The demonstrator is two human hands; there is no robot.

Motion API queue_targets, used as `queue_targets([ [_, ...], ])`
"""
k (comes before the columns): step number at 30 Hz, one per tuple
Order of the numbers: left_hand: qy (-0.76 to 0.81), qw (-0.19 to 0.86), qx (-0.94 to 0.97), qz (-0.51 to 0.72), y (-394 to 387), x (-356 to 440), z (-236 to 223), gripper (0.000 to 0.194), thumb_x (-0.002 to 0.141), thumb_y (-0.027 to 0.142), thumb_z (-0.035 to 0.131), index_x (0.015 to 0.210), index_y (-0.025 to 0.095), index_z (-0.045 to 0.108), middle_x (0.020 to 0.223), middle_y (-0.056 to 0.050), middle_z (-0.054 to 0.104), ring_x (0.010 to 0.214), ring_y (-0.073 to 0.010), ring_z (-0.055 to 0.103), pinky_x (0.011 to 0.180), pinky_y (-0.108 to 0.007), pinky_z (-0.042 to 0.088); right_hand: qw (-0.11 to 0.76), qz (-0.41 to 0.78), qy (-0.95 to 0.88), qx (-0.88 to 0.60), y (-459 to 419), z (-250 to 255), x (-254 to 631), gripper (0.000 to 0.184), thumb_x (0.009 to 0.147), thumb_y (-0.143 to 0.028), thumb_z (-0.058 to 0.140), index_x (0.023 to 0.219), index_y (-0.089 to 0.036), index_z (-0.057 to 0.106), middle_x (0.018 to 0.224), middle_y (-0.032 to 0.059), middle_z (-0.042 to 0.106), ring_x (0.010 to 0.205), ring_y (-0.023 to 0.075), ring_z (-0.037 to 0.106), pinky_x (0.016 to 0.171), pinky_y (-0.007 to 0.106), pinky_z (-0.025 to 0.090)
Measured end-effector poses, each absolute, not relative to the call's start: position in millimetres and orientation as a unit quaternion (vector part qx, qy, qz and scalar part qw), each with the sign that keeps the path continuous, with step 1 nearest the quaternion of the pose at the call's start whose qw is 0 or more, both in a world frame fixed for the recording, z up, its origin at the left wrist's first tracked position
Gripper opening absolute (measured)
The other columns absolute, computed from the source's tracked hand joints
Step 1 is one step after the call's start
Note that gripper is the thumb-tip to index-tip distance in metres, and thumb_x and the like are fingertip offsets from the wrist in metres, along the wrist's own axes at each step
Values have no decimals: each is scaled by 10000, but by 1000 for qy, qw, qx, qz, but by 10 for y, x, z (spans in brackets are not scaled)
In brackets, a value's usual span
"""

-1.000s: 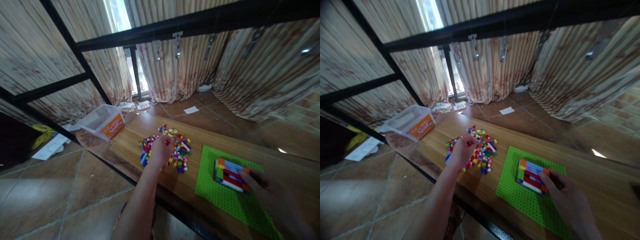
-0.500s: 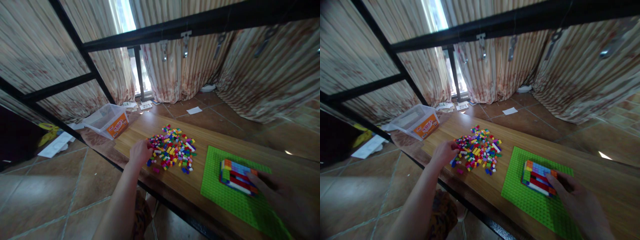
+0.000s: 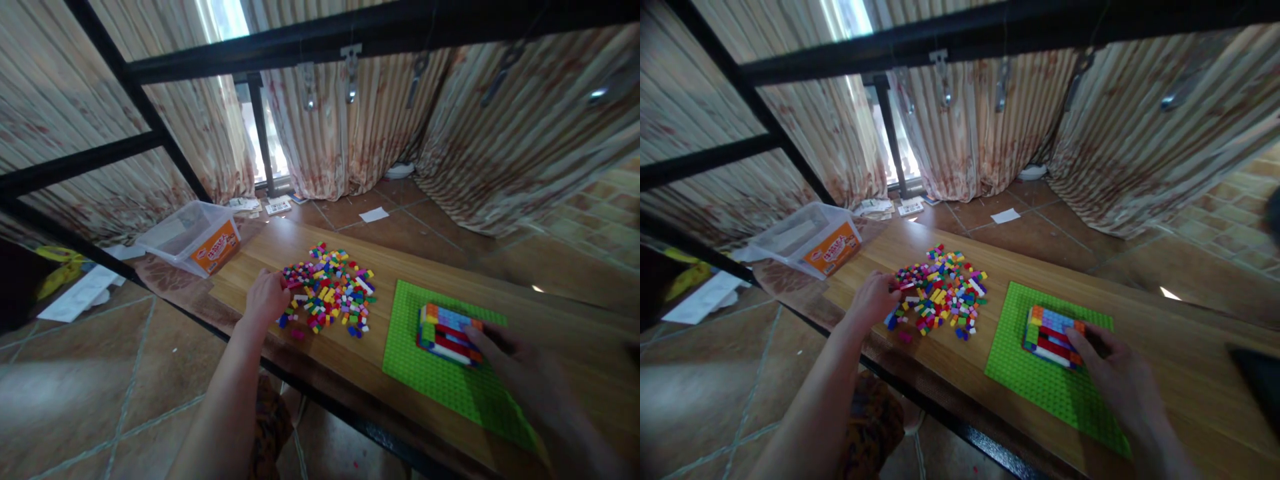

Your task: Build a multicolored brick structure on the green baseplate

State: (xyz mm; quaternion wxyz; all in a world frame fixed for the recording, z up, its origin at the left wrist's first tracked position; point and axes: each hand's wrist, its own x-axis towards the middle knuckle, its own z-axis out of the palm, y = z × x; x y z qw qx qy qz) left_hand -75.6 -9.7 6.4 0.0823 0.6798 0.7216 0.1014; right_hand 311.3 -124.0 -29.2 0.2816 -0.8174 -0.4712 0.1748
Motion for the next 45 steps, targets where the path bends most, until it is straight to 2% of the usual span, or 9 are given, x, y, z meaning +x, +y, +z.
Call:
queue_targets([
  [2,722,103,675,112,-96,-786,136,112,764,210,597,805,187,699,967,-96,659,883,-235,637,808,-322,491,294,206,-462,-811,-1238,-321,3117,577,754,-639,575,1040,-173,759,920,102,780,890,336,724,765,424,547],
  [6,694,193,682,124,-120,-776,322,132,775,255,585,796,178,690,714,-29,647,672,-187,596,608,-263,432,336,227,-463,-788,-1227,-360,3116,568,759,-628,582,1050,-169,748,973,102,776,909,314,719,801,428,542],
  [8,655,244,697,162,-143,-697,368,142,785,276,577,801,175,676,662,-2,633,614,-160,565,558,-242,398,356,225,-449,-788,-1233,-341,3100,547,765,-602,592,1056,-165,745,975,105,776,905,303,717,797,417,546],
  [14,482,407,707,320,-339,86,155,40,782,215,599,805,184,609,700,30,620,637,-119,566,587,-213,421,490,151,-369,-775,-1288,-183,3009,438,792,-528,611,981,-162,759,924,98,774,849,253,717,790,376,557],
  [16,425,438,721,327,-449,445,59,16,796,184,594,794,186,610,737,23,635,691,-120,589,644,-219,445,541,163,-378,-733,-1297,-163,2981,381,799,-506,630,943,-179,759,918,79,773,840,232,712,789,366,560],
  [19,393,451,722,347,-585,872,-30,66,784,123,595,783,186,613,733,24,631,699,-119,592,659,-222,453,570,174,-407,-692,-1302,-173,2962,296,794,-464,670,878,-195,759,885,66,767,828,214,699,800,371,553],
  [24,374,418,757,336,-667,1151,-105,130,764,66,606,764,194,631,761,24,664,735,-126,620,726,-242,485,544,196,-498,-647,-1335,-164,2990,214,817,-423,683,878,-232,760,904,46,751,819,188,672,783,358,539],
  [33,351,327,820,311,-695,1235,-125,137,832,97,595,767,206,648,819,2,702,835,-163,641,827,-299,483,399,196,-622,-644,-1383,-128,2987,141,868,-340,628,901,-271,746,925,20,706,878,188,651,827,360,514],
  [45,358,309,816,334,-677,1239,-154,131,828,72,582,816,190,637,872,-25,674,849,-164,641,775,-281,502,371,125,-622,-678,-1395,-143,2934,151,884,-308,583,838,-257,718,876,29,695,845,206,645,782,354,501],
])
